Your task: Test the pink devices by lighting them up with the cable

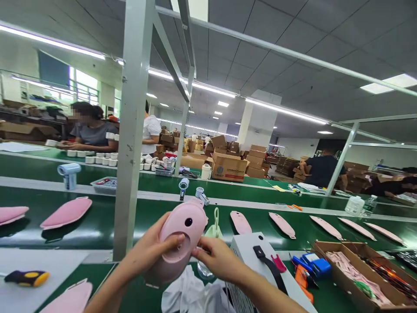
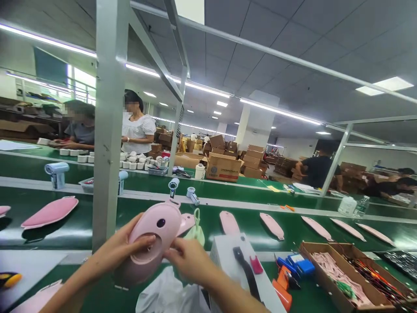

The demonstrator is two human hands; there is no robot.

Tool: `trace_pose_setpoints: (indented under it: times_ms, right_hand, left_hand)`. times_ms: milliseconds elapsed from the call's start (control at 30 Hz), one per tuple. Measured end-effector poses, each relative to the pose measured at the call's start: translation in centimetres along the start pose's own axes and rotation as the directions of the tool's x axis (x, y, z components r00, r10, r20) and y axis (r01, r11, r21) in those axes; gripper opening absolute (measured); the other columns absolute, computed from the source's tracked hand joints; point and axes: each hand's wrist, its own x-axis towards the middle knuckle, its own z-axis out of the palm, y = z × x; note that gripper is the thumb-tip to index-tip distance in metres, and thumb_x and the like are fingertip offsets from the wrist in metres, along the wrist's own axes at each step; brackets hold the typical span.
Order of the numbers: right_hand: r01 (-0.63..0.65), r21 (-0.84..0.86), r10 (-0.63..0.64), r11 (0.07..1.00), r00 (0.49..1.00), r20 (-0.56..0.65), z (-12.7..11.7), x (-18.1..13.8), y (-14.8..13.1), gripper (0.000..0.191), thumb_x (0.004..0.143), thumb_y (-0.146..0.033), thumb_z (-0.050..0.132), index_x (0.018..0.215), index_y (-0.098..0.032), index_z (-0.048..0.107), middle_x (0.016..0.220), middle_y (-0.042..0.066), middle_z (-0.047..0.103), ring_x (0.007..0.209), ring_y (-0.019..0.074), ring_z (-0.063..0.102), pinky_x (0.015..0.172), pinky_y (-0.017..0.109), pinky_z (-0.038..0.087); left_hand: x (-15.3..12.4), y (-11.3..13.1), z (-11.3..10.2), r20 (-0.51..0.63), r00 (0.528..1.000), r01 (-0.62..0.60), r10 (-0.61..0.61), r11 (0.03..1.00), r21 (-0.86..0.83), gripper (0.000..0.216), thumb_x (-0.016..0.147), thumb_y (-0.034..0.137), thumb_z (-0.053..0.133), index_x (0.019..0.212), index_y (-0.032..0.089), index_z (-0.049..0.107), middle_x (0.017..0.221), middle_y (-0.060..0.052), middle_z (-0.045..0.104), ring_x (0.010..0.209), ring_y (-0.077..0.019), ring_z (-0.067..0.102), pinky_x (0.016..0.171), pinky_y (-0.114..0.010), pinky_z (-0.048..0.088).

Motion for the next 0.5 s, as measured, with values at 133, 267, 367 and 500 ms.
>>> trace_pose_setpoints:
  times_ms: [133,267,367,500]
  right_hand:
    - [-0.059,0.055,0.06,0.997,0.998,-0.015,0.1,0.0,1.0,0.025,0.083,-0.035,0.056,0.092,-0.019,0.072,0.077,0.003,0.068,0.076,0.0207,0.06,0.069,0.026,0.044]
    - [-0.113,0.084,0.114,0.99,0.993,-0.009,0.4,0.3,2.0,0.027,0.079,-0.04,0.06,0.085,-0.017,0.072,0.069,0.002,0.063,0.067,0.0179,0.055,0.063,0.025,0.041]
    - [-0.206,0.072,0.215,0.976,0.967,-0.137,0.1,0.3,3.1,0.033,0.075,-0.047,0.063,0.068,-0.016,0.066,0.053,-0.002,0.048,0.053,0.013,0.043,0.051,0.024,0.031]
    - [-0.18,0.258,0.246,0.949,0.936,-0.253,-0.7,0.2,3.9,0.041,0.076,-0.056,0.06,0.071,-0.016,0.06,0.057,-0.004,0.04,0.053,0.0107,0.033,0.051,0.025,0.025]
  left_hand:
    - [0.8,-1.5,0.8,0.05,0.993,0.117,-0.11,0.982,-0.151,0.063,0.069,0.051,0.065,0.118,0.017,0.045,0.106,-0.007,0.064,0.099,-0.0261,0.059,0.081,-0.027,0.048]
    - [1.3,-1.7,0.7,0.096,0.977,0.203,-0.189,0.964,-0.173,0.068,0.068,0.054,0.065,0.123,0.02,0.042,0.113,-0.007,0.063,0.097,-0.0256,0.061,0.08,-0.028,0.05]
    - [1.3,-1.4,-1.1,-0.021,0.97,0.232,-0.243,0.946,-0.228,0.074,0.062,0.058,0.067,0.122,0.023,0.042,0.115,-0.006,0.062,0.099,-0.0261,0.061,0.076,-0.027,0.053]
    - [0.8,-1.3,-3.7,-0.369,0.829,0.339,-0.421,0.902,-0.268,0.087,0.055,0.066,0.068,0.126,0.028,0.037,0.103,-0.002,0.064,0.094,-0.0289,0.062,0.062,-0.028,0.055]
